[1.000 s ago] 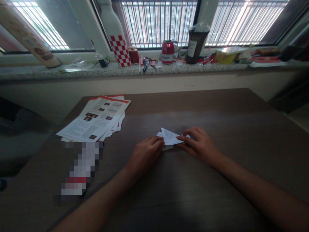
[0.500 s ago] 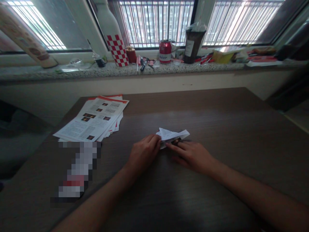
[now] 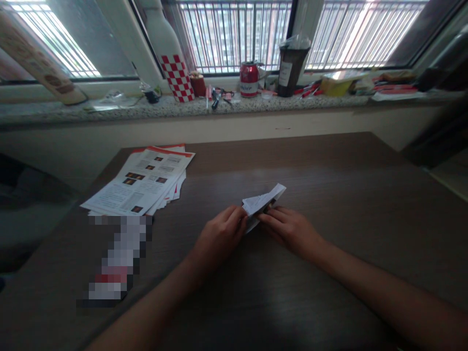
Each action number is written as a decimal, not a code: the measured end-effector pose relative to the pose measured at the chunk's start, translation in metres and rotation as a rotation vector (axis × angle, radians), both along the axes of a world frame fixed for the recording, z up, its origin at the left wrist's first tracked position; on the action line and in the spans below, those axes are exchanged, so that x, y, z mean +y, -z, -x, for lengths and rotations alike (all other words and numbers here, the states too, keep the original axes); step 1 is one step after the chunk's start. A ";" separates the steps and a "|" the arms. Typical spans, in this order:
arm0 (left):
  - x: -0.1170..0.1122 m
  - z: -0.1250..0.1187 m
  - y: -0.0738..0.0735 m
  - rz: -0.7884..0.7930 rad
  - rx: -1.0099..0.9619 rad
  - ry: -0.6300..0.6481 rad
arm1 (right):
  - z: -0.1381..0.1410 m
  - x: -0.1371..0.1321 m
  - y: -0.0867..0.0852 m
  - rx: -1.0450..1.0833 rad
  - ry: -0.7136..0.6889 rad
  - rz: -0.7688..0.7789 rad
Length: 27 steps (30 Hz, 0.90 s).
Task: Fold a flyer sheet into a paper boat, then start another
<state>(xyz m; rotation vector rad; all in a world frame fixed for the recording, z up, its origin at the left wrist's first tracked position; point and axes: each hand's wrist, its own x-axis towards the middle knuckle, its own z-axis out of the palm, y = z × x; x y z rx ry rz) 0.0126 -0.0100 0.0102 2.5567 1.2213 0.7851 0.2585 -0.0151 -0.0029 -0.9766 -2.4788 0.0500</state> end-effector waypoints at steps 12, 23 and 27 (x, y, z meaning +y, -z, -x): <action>-0.005 0.003 -0.013 -0.017 0.246 0.093 | 0.001 0.003 -0.002 -0.015 0.011 -0.004; -0.003 0.004 -0.005 0.029 -0.034 0.088 | -0.002 0.005 -0.003 0.025 -0.012 0.025; -0.005 0.006 -0.009 0.031 -0.106 0.046 | -0.005 0.006 -0.005 -0.003 0.005 -0.027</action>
